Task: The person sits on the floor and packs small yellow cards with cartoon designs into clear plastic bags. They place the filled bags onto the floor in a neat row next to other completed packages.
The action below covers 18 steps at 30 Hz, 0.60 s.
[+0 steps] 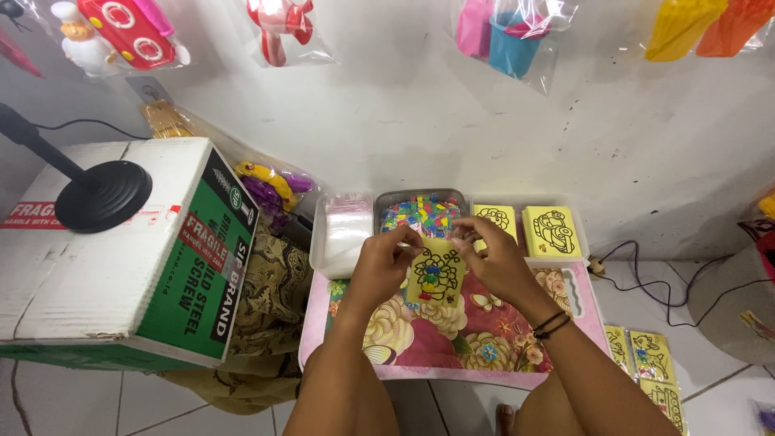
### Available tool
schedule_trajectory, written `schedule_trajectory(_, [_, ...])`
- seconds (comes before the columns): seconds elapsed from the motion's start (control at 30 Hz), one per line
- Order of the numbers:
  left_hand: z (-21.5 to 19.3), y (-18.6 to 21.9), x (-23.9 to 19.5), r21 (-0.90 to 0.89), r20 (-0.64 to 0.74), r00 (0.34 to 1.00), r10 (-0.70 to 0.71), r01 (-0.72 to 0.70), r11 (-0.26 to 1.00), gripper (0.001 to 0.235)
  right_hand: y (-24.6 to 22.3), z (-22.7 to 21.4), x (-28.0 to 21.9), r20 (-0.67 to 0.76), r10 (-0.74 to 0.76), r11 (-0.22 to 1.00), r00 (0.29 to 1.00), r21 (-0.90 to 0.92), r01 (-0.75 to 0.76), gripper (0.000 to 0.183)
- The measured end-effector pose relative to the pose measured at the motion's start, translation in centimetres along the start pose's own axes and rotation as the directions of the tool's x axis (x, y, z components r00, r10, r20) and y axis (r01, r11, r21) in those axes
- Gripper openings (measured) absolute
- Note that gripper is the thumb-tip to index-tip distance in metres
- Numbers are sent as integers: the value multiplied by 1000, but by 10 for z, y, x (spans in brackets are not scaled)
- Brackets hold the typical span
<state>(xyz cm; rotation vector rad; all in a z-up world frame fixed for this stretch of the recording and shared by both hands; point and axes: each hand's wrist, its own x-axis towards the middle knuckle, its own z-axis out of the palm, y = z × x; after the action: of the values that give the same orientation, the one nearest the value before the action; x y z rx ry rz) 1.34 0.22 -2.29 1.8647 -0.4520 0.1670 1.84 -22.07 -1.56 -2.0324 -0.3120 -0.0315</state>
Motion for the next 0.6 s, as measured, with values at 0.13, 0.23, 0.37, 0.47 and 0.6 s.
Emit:
schedule_trajectory(0.13, [-1, 9, -1, -9, 30, 999, 11, -10, 1000, 17, 1, 2, 0, 21, -61, 998, 998, -15, 61, 34])
schedule_trajectory(0.23, [-2, 10, -1, 4, 39, 999, 19, -19, 1000, 17, 3, 0, -1, 40, -62, 998, 997, -17, 63, 30])
schedule_trajectory(0.37, [-4, 17, -2, 13, 43, 999, 29, -29, 999, 17, 5, -1, -2, 62, -60, 996, 996, -63, 64, 19])
schedule_trajectory(0.47, [-4, 20, -1, 38, 6, 999, 37, -38, 999, 19, 4, -2, -3, 51, -70, 993, 996, -90, 74, 18])
schedule_trajectory(0.6, [-3, 22, -3, 63, -42, 999, 18, -15, 998, 21, -3, -4, -5, 44, -101, 992, 994, -67, 104, 22])
